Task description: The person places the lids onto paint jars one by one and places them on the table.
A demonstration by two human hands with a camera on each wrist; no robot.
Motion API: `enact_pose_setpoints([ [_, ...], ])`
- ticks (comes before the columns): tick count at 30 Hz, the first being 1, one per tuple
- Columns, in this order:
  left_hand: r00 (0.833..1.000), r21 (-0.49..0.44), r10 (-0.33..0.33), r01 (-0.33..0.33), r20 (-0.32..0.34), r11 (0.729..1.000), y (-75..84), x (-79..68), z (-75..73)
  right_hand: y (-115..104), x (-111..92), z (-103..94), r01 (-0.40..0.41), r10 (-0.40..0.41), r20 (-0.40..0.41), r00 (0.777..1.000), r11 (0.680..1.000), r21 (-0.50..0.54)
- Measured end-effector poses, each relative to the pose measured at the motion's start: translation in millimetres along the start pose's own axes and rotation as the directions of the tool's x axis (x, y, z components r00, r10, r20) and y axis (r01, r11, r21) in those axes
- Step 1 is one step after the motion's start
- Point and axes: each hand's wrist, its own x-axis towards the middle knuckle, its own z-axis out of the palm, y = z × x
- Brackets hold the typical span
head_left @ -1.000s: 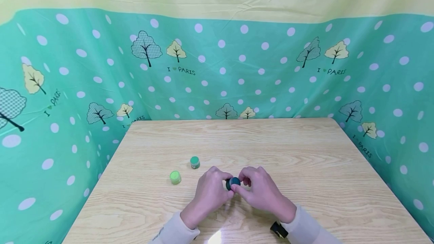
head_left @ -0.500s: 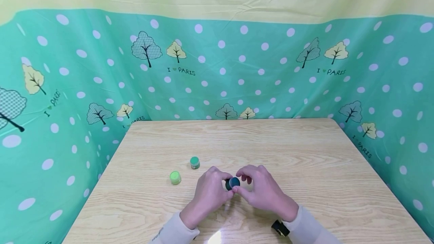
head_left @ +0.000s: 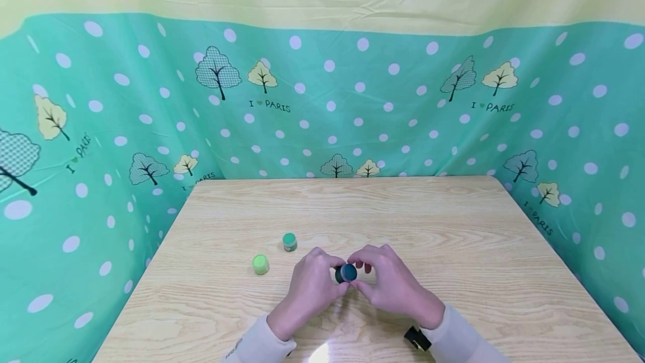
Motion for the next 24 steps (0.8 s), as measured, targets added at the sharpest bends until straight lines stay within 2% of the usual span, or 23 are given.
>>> enact_pose_setpoints([
  [8, 1.0, 0.008, -0.006, 0.006, 0.01, 1.0, 0.4, 0.7, 0.3, 1.7, -0.1, 2.3, -0.023, 0.023, 0.005, 1.0, 1.0, 0.002],
  [24, 0.999, 0.011, -0.017, 0.016, 0.032, 1.0, 1.4, 0.3, -0.4, 2.0, -1.3, 5.3, 0.024, -0.024, -0.016, 1.0, 1.0, -0.014],
])
